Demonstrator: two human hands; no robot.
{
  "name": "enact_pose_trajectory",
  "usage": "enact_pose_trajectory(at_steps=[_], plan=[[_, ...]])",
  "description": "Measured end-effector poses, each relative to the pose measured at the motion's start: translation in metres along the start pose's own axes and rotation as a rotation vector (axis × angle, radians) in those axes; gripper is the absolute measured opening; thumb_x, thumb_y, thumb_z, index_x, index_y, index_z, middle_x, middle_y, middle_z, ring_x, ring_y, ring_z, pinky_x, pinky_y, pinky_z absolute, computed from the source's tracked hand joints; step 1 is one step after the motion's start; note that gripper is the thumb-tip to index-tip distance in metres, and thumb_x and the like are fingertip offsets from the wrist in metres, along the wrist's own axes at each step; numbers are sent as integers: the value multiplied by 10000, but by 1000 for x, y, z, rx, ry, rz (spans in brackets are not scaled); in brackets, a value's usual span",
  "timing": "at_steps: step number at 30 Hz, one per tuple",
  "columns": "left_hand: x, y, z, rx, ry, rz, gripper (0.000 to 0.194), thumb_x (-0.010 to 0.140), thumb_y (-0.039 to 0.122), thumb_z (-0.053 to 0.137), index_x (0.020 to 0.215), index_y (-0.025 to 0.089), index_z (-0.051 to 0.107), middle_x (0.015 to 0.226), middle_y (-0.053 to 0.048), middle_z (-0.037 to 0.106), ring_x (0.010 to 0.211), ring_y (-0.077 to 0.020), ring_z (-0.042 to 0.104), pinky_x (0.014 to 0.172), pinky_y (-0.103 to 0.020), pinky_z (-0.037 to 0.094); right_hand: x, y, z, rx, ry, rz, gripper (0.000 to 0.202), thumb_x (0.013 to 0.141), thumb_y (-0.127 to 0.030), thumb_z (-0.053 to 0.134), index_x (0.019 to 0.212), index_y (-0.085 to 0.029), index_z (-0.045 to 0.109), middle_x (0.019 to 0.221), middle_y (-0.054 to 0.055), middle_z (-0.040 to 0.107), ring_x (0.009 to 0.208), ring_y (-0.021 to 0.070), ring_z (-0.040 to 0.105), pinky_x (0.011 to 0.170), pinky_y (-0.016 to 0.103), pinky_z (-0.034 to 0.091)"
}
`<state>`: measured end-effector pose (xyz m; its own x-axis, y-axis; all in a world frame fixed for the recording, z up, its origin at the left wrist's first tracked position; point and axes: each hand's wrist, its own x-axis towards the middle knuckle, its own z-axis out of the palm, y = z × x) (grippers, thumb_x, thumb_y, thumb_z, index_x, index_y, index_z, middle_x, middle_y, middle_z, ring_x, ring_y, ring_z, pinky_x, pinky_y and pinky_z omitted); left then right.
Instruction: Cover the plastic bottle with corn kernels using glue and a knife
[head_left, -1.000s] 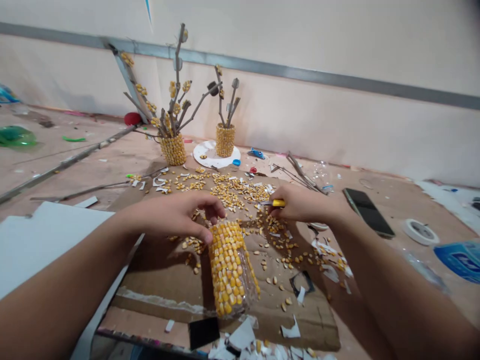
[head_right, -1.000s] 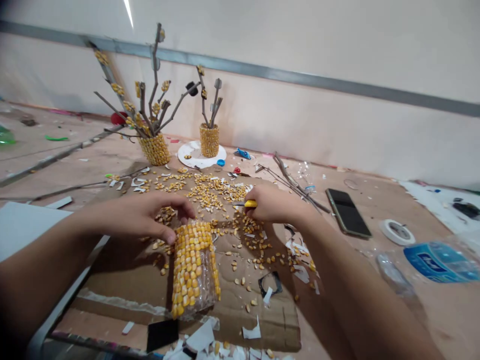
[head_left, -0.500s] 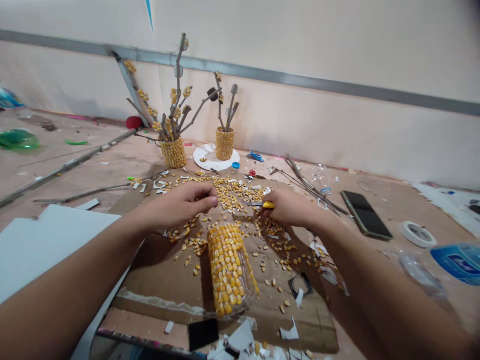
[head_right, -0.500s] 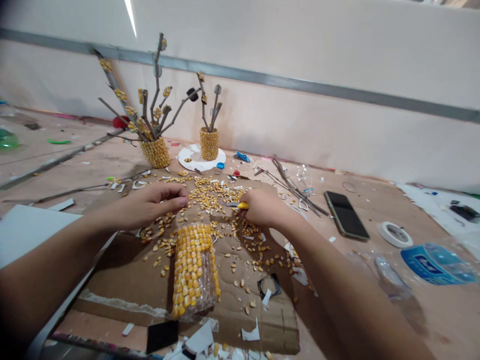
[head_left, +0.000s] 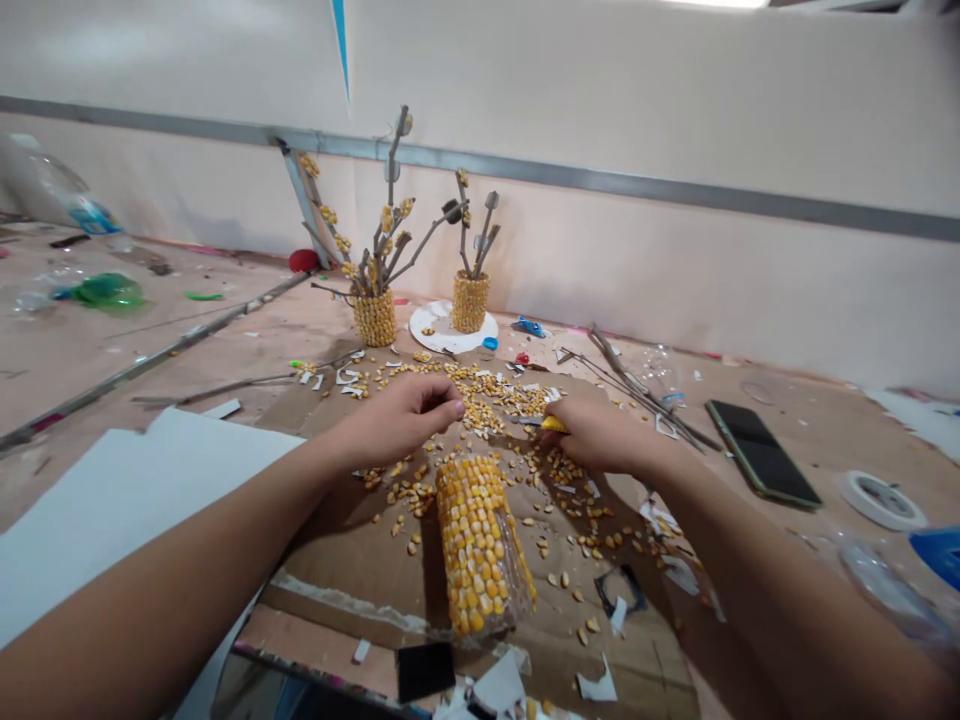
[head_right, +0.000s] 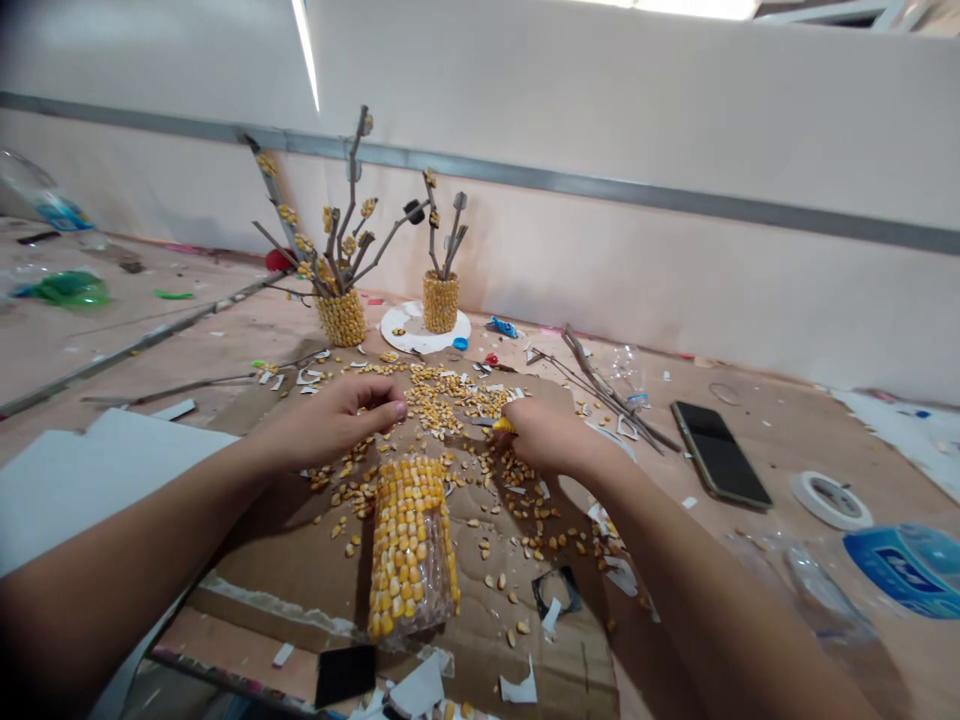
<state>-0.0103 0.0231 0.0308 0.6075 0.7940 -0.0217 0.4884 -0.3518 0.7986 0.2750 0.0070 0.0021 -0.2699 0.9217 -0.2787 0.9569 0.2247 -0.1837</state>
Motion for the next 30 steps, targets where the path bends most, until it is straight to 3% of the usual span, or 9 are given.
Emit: enact_pose_trajectory(at_steps=[6, 12, 17, 22, 27, 30], plan=[[-3, 2, 14, -20, 111, 55, 224, 964, 376, 599, 846, 188, 628, 751, 12, 589, 725, -162, 528, 690, -296, 425, -7, -4, -14, 129, 103, -147, 86, 1000, -219, 568, 941, -197, 628, 962, 73, 713, 858, 202, 622, 730, 299, 423], [-17, 13, 32, -64, 126, 223, 182, 961, 350, 678, 1015, 190, 744, 904, -40, 768, 796, -175, 654, 764, -325, 506, -33, -34, -24, 411, 302, -458, 202, 1066, -376, 532, 941, -222, 569, 842, 9, 624, 765, 177, 529, 715, 297, 412], [-22, 14, 38, -62, 219, 324, 199, 977, 344, 670, 927, 187, 781, 785, -24, 762, 708, -152, 628, 696, -293, 466, -45, -56, -20, 408, 393, -472, 141, 1035, -322, 612, 944, -215, 602, 838, 11, 639, 758, 173, 533, 714, 293, 400], [-24, 17, 36, -61, 265, 300, 202, 971, 328, 647, 915, 185, 778, 798, -31, 771, 713, -153, 632, 704, -296, 474, -44, -64, -18, 480, 478, -452, 212, 1043, -359, 587, 882, -222, 572, 775, -7, 595, 704, 162, 517, 663, 285, 386], [-25, 19, 31, -212, 320, 201, 212, 957, 369, 635, 910, 174, 704, 820, -23, 705, 768, -160, 614, 750, -313, 497, -36, -58, -10, 418, 699, -416, 468, 1013, -623, 559, 757, -242, 468, 639, -40, 464, 582, 148, 399, 583, 294, 297], [-25, 18, 31, -304, 304, 230, 205, 951, 374, 623, 938, 174, 667, 818, -5, 636, 752, -150, 566, 735, -309, 480, -32, -53, -2, 294, 732, -439, 613, 985, -806, 442, 731, -249, 423, 635, -19, 468, 593, 163, 404, 590, 308, 261]])
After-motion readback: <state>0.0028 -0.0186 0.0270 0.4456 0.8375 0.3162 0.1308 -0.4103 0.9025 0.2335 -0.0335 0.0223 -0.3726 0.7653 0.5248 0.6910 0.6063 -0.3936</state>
